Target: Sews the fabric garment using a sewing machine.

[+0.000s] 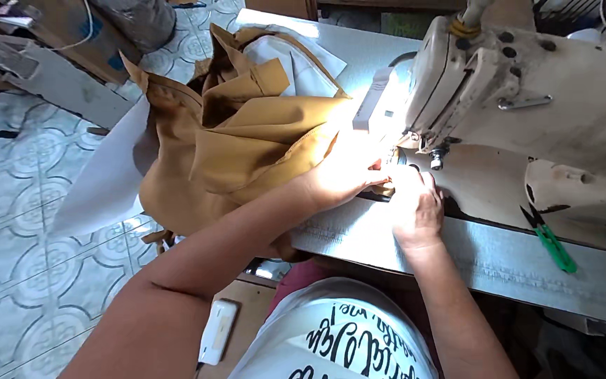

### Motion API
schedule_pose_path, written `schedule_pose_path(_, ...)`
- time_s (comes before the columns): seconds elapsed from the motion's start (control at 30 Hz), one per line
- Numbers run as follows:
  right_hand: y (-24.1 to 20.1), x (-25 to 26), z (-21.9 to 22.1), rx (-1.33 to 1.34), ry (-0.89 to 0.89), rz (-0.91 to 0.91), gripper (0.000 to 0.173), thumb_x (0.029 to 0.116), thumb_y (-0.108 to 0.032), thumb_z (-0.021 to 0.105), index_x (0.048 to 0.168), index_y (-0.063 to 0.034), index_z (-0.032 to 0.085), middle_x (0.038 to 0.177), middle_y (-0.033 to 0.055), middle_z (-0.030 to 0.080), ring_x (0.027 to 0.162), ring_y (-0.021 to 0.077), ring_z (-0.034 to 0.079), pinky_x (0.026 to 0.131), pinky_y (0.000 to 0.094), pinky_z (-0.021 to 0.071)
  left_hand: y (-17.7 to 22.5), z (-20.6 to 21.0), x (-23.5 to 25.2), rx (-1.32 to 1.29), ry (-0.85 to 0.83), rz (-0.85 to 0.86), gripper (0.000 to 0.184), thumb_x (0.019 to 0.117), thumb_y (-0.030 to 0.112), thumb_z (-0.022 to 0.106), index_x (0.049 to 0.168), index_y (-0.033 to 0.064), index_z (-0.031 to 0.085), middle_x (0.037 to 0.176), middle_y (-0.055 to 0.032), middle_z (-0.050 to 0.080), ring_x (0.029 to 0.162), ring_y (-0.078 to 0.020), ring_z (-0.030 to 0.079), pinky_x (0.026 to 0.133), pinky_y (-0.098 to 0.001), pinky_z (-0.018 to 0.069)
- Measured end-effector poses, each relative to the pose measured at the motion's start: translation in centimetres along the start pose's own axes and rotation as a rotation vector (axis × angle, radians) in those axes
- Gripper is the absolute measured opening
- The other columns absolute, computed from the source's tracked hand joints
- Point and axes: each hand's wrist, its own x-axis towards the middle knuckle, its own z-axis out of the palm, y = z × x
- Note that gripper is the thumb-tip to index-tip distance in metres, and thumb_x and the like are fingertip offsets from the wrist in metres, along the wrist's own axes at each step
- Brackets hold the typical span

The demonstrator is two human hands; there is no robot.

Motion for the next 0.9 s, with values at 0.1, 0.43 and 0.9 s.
schedule_pose_path(0.1,0.9,-0.1,0.4,0.029,0.03,-0.05,0.03,0.0952,-0.002,0.056,0.115,-0.0124,0.075,0.116,0.0118,0.07,0.107,0.0339,0.066,0.08,0.05,0.0551,0.0,0.8,-0.4,0.05,0.084,-0.005,0.037,0.1035,0.01,0.049,0.125,0.0276,0.074,0.118,-0.0063,0.067,0.116,-0.0274,0.059,0.103,-0.0531,0.0413)
schedule_pose_path(0.43,-0.1,-0.2,-0.4,0.147,-0.068,0.222,0.021,0.0977,-0.019,0.063,0.108,-0.0016,0.068,0.097,0.0194,0.071,0.088,0.0374,0.071,0.072,0.0578,0.0551,3.5,-5.0,-8.7,0.095,-0.046,-0.66,0.049,0.0916,-0.001,0.07,0.139,0.0042,0.058,0.117,-0.0196,0.072,0.112,-0.0423,0.069,0.11,-0.0799,0.0244)
schedule_pose_path(0.9,0.1,-3.8,-2.6,0.237,-0.076,0.287,0.018,0.0966,-0.01,0.065,0.112,-0.0011,0.063,0.075,0.0108,0.065,0.066,0.0251,0.065,0.063,0.0459,0.0542,-2.9,-8.3,-6.8,-0.131,-0.361,-0.696,0.024,0.1067,0.026,0.056,0.122,0.0243,0.074,0.116,-0.005,0.073,0.109,-0.0246,0.069,0.096,-0.0568,0.0517)
